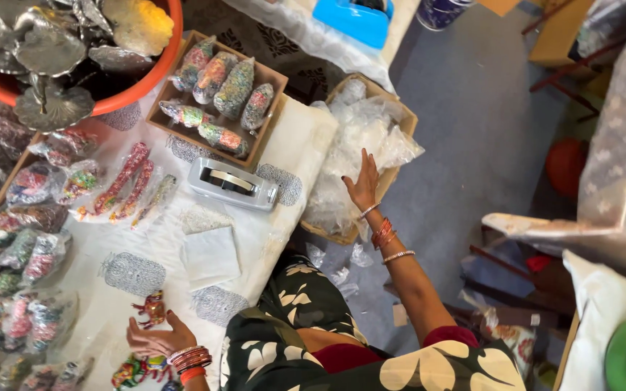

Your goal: The person is wrapping small figurines and objects in bubble wrap and paper, then placing them into boxes or groups for shipping.

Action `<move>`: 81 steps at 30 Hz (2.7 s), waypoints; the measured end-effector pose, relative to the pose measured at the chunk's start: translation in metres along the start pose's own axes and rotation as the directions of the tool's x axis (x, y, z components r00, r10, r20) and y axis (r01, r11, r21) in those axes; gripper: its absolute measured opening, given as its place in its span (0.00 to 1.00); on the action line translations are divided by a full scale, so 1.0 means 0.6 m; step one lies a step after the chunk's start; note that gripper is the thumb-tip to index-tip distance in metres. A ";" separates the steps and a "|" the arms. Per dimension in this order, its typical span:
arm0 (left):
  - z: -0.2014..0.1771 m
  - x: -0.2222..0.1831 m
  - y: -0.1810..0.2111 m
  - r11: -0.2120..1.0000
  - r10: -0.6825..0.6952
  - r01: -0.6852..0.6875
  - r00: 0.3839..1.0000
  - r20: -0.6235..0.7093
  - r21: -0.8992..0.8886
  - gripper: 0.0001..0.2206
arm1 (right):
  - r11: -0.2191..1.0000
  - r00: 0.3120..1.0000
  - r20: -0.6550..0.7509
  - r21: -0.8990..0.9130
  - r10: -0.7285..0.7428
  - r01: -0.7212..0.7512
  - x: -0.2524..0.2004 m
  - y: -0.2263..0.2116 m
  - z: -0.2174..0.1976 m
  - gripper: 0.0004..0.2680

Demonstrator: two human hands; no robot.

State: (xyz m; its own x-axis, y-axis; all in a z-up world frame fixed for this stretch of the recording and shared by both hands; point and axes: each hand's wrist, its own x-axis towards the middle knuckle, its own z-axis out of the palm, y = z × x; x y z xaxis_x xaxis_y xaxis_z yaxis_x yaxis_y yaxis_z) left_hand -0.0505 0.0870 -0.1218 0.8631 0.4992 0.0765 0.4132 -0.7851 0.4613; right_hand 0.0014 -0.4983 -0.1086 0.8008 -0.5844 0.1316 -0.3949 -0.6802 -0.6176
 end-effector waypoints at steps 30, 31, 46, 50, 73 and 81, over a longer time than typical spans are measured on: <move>-0.047 -0.002 0.378 0.853 0.419 -0.415 0.906 -0.060 -0.317 0.11 | 0.035 0.754 0.622 0.766 0.211 -0.642 0.170 0.058 -0.227 0.16; -0.052 0.000 0.418 0.850 0.422 -0.418 0.905 -0.061 -0.322 0.11 | 0.036 0.758 0.617 0.770 0.213 -0.637 0.169 0.063 -0.235 0.16; -0.138 0.030 0.812 0.589 0.668 0.140 0.470 0.578 -0.796 0.35 | -0.067 0.840 0.499 0.850 -0.213 -0.522 0.202 -0.200 -0.359 0.19; -0.176 0.107 0.798 0.284 0.729 0.025 0.644 0.233 -0.959 0.15 | -0.166 0.824 0.436 0.839 -0.362 -0.517 0.213 -0.338 -0.407 0.13; -0.537 0.376 0.513 0.141 0.445 -0.219 0.885 -0.135 -0.966 0.18 | 0.644 0.788 0.160 0.682 -0.594 0.347 0.030 -0.778 -0.239 0.22; -0.491 0.435 0.460 0.249 0.459 -0.367 0.860 -0.225 -0.896 0.16 | 0.125 0.531 0.556 0.757 -0.640 -0.641 -0.070 -0.832 -0.289 0.31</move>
State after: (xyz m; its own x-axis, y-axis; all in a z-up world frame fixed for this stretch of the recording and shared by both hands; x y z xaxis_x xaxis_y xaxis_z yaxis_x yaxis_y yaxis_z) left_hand 0.2033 0.1087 0.2856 0.8663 0.1510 0.4762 -0.4743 -0.0506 0.8789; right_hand 0.0866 -0.2111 0.3287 0.9281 0.3708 0.0343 -0.2220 0.6250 -0.7484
